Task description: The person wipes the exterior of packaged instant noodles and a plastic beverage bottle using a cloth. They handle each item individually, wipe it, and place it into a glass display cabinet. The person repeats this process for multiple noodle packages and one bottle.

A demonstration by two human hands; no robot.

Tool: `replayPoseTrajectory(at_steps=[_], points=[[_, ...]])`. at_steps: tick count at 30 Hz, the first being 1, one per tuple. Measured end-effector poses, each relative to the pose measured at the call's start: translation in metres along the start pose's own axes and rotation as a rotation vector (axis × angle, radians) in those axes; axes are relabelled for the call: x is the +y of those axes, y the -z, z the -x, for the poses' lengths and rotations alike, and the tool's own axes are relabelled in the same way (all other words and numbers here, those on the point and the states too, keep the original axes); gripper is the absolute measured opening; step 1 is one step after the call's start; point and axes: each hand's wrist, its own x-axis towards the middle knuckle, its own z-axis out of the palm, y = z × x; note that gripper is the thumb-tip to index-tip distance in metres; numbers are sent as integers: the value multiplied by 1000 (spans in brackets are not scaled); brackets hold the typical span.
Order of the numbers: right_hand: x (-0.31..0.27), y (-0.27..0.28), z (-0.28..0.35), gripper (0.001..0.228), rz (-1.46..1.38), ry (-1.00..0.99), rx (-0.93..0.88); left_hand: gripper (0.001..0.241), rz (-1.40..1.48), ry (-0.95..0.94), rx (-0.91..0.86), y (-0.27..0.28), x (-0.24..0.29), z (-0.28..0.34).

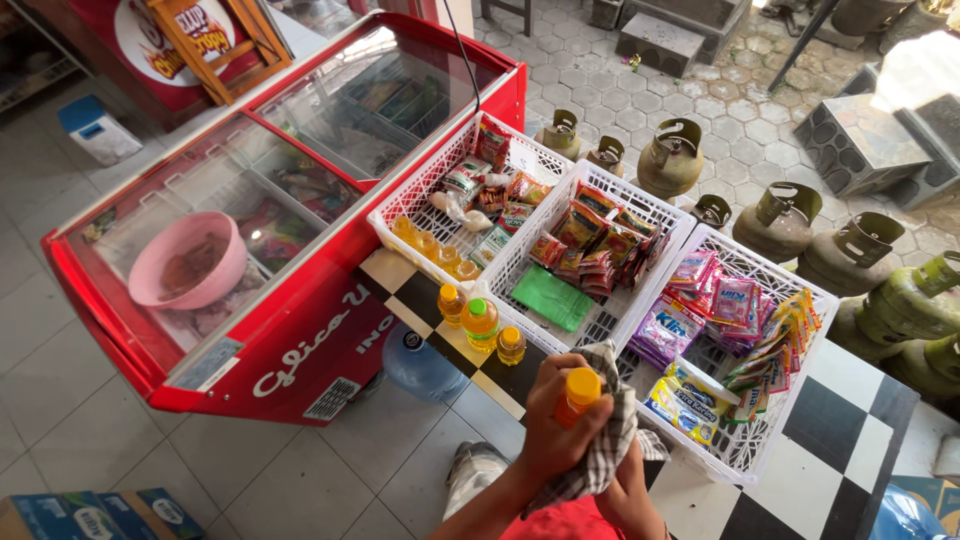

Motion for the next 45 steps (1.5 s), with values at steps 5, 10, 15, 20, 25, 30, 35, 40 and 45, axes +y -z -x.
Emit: replayPoseTrajectory(at_steps=[5, 10, 15, 20, 25, 30, 35, 40, 45], points=[[6, 1, -29, 72, 467, 485, 12, 23, 196, 113, -90, 5, 6, 1], [0, 9, -24, 75, -60, -349, -174, 23, 221, 100, -134, 9, 4, -8], [-3, 19, -10, 72, -305, -596, -67, 23, 320, 343, -201, 11, -5, -12], [36, 25, -22, 47, -438, -525, 152, 23, 311, 345, -176, 16, -7, -8], [44, 35, -19, 36, 28, -156, 175, 20, 220, 238, -149, 18, -6, -1], [-30, -7, -22, 53, 145, -165, 255, 17, 40, 283, -28, 14, -13, 10], [-102, -42, -33, 62, 280, 202, -109, 17, 217, 263, 122, 9, -28, 23], [-89, -44, -30, 46, 578, 394, -16, 20, 334, 239, 103, 19, -26, 22], [-43, -12, -20, 56, 118, -60, 69, 29, 401, 159, -85, 24, -11, 17]])
